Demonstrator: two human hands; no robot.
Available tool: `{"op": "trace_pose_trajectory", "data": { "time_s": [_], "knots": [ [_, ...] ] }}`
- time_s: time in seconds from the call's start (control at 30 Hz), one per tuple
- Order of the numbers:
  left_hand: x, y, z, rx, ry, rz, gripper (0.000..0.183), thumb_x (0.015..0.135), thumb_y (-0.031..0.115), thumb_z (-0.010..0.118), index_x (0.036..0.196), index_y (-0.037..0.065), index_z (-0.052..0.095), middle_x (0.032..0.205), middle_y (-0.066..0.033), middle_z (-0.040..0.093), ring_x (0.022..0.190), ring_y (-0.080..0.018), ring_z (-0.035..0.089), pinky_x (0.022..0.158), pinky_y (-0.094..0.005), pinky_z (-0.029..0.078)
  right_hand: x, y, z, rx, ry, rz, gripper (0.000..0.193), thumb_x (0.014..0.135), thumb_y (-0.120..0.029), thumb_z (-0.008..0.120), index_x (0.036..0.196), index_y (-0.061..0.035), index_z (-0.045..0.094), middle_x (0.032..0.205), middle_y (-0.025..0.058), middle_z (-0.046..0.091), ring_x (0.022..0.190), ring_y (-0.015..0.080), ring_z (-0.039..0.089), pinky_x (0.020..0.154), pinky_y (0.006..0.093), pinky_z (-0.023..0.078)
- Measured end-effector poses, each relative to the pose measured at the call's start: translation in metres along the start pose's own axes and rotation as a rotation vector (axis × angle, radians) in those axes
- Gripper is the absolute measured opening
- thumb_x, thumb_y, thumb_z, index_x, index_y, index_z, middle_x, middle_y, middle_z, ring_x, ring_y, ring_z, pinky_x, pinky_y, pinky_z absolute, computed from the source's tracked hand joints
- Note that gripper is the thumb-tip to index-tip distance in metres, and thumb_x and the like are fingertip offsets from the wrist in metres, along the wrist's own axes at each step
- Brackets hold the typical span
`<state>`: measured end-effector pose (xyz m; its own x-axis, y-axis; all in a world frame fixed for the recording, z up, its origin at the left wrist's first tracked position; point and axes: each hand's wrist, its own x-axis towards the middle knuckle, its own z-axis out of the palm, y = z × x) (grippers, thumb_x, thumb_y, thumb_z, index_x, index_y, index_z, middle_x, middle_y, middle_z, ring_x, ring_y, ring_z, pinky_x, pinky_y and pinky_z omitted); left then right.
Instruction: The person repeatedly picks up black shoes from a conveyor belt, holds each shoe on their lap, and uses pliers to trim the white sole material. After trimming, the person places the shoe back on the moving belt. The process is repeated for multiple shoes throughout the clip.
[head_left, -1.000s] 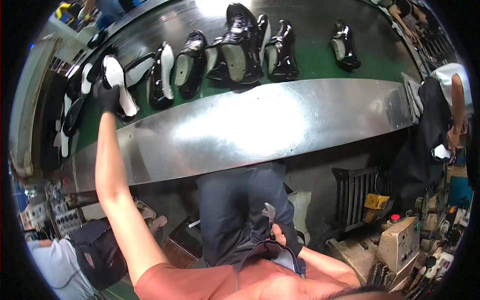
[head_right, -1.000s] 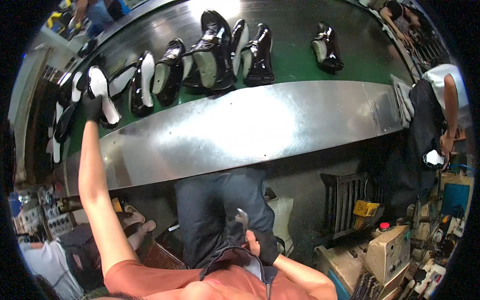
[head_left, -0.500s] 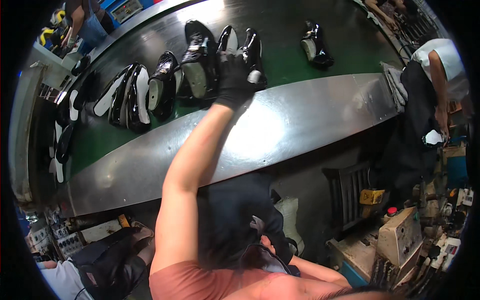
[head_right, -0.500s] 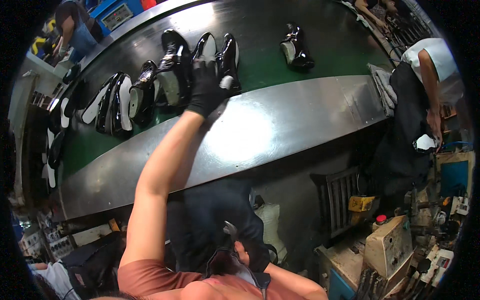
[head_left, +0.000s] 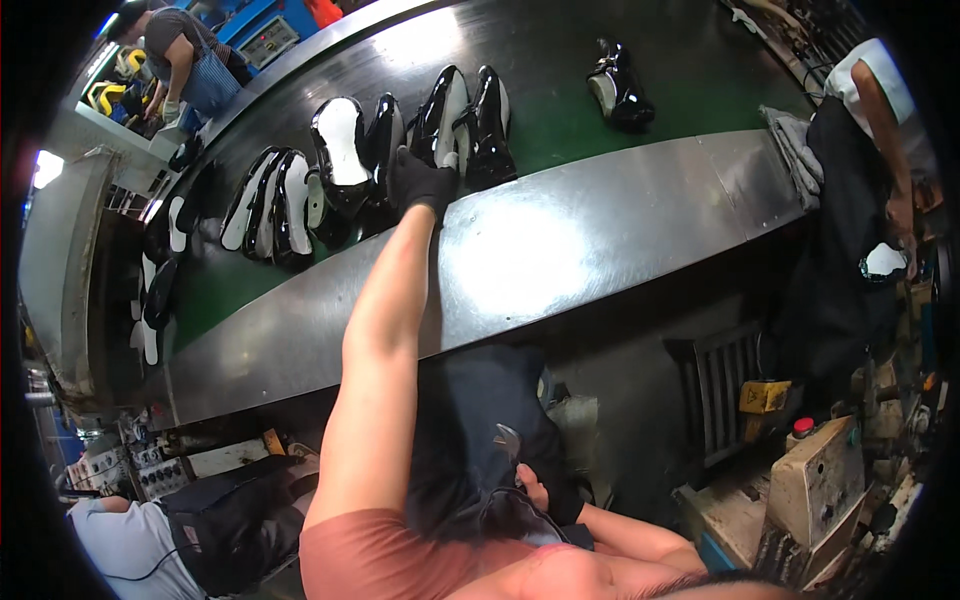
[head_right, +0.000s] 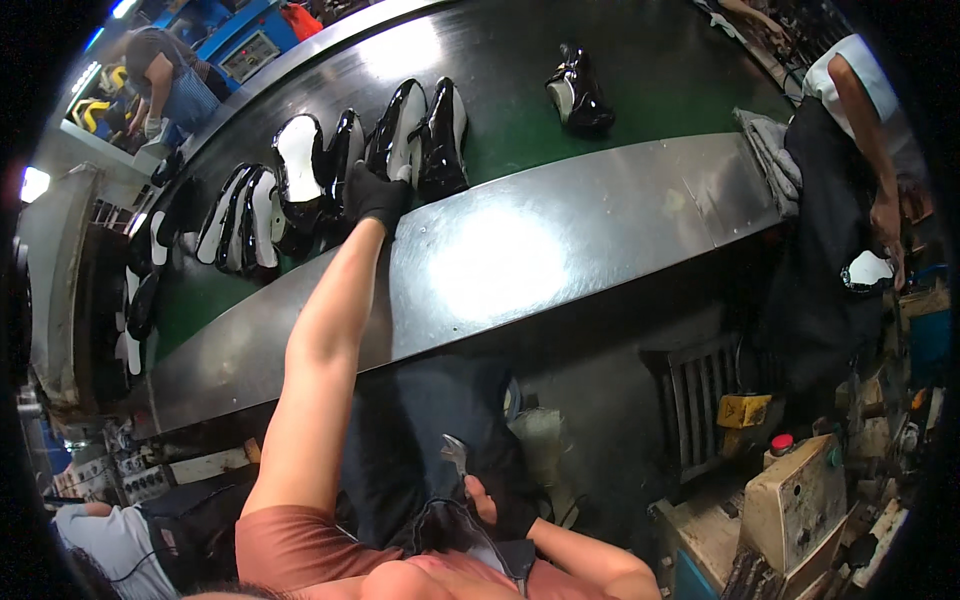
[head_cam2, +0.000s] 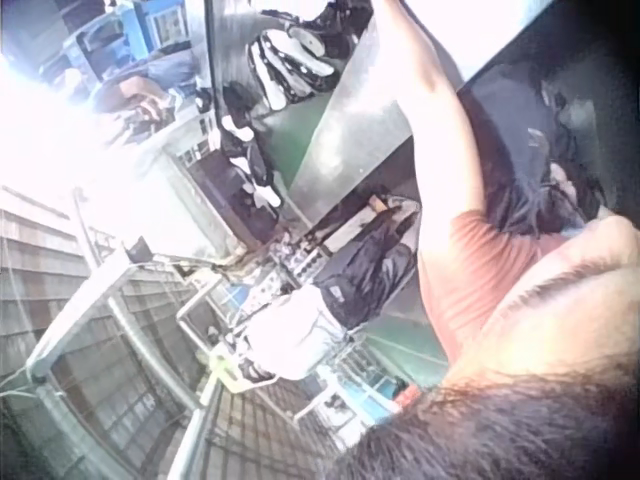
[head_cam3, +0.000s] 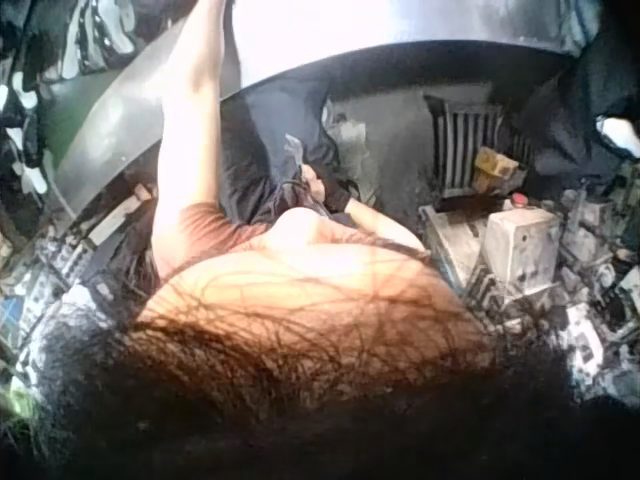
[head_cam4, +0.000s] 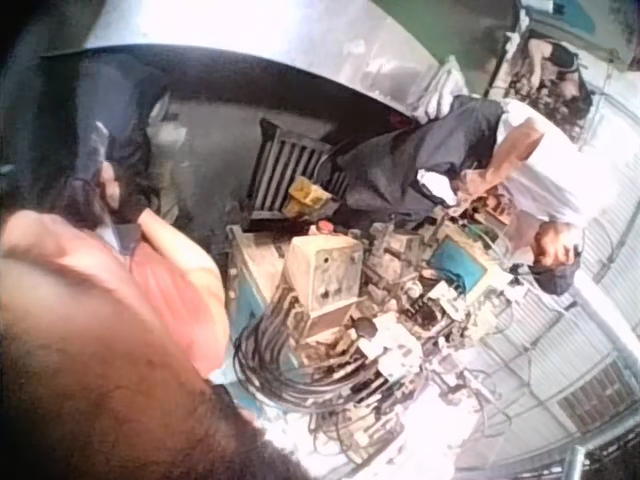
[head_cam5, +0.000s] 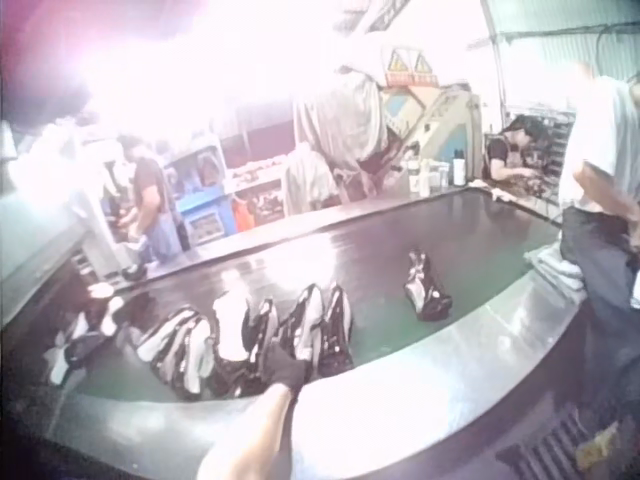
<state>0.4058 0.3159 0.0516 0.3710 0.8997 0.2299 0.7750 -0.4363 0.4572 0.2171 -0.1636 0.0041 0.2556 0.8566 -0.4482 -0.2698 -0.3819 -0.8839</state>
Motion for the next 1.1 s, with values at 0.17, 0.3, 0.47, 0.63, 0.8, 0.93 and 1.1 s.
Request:
{"op": "trace_pose_trajectory", "data": {
  "time_s": [0.17, 0.3, 0.47, 0.63, 0.8, 0.93, 1.1],
  "knots": [
    [0.049, -0.041, -0.024, -0.194, -0.304, 0.038, 0.069, 0.079, 0.052, 0.063, 0.124, 0.0, 0.054, 0.11, -0.02, 0.064, 0.109, -0.0326, 0.059, 0.093, -0.0413, 0.046, 0.004, 0.004, 0.0, 0.083, -0.024, -0.041, 0.033, 0.101, -0.027, 0.039, 0.11, -0.0011, 0.058, 0.084, 0.0069, 0.063, 0.07, 0.0151, 0.06, 0.067, 0.0297, 0.049],
    [-0.018, -0.012, -0.079, -1.789, -0.747, -0.453, 0.054, 0.092, 0.05, 0.054, 0.117, 0.002, 0.058, 0.097, -0.0132, 0.065, 0.085, -0.0248, 0.063, 0.077, -0.0377, 0.051, 0.012, 0.012, -0.004, 0.31, -0.014, -0.006, 0.035, 0.101, -0.025, 0.038, 0.12, -0.0005, 0.055, 0.09, 0.0074, 0.063, 0.072, 0.0145, 0.059, 0.068, 0.0289, 0.049],
    [-0.186, -0.119, -0.162, -1.337, -0.192, -0.22, 0.051, 0.082, 0.022, 0.074, 0.122, -0.002, 0.054, 0.106, -0.0131, 0.065, 0.096, -0.0239, 0.065, 0.083, -0.038, 0.052, 0.008, -0.006, -0.005, 0.38, 0.001, 0.155, 0.047, 0.1, -0.044, 0.036, 0.119, -0.0049, 0.054, 0.088, 0.0074, 0.062, 0.069, 0.0154, 0.061, 0.063, 0.0281, 0.05],
    [-0.294, -0.259, -0.239, -1.332, -0.171, -0.287, 0.032, 0.084, 0.021, 0.062, 0.111, 0.004, 0.062, 0.125, -0.0158, 0.056, 0.113, -0.0285, 0.057, 0.095, -0.0438, 0.048, -0.008, -0.015, 0.004, 0.241, 0.132, 0.061, 0.057, 0.101, -0.049, 0.029, 0.09, -0.0015, 0.058, 0.068, 0.0103, 0.063, 0.06, 0.0196, 0.062, 0.06, 0.0308, 0.051],
    [-0.347, -0.177, -0.232, -0.994, -0.175, 0.202, 0.044, 0.065, 0.007, 0.082, 0.105, 0.005, 0.063, 0.124, -0.0157, 0.055, 0.118, -0.0302, 0.054, 0.098, -0.042, 0.045, -0.013, -0.047, 0.027, 0.121, 0.206, 0.157, 0.062, 0.1, -0.053, 0.028, 0.086, -0.0012, 0.059, 0.066, 0.01, 0.063, 0.06, 0.0178, 0.062, 0.061, 0.0309, 0.051],
    [-0.314, -0.164, -0.212, -0.961, -0.29, 0.258, 0.029, 0.075, 0.028, 0.076, 0.088, 0.002, 0.07, 0.106, -0.0128, 0.065, 0.102, -0.026, 0.06, 0.091, -0.0373, 0.046, -0.027, -0.101, 0.048, -0.049, -0.017, 0.058, 0.05, 0.103, -0.043, 0.035, 0.088, -0.0016, 0.06, 0.066, 0.0063, 0.062, 0.06, 0.0136, 0.06, 0.06, 0.0291, 0.05],
    [-0.306, -0.158, -0.204, -0.822, -0.338, 0.204, 0.038, 0.09, 0.039, 0.062, 0.09, 0.002, 0.071, 0.095, -0.0129, 0.068, 0.096, -0.0239, 0.063, 0.088, -0.0355, 0.047, -0.025, -0.088, 0.08, -0.117, -0.203, 0.07, 0.046, 0.104, -0.037, 0.034, 0.103, -0.0009, 0.061, 0.09, 0.004, 0.061, 0.083, 0.01, 0.056, 0.078, 0.0267, 0.046]
  ]
}}
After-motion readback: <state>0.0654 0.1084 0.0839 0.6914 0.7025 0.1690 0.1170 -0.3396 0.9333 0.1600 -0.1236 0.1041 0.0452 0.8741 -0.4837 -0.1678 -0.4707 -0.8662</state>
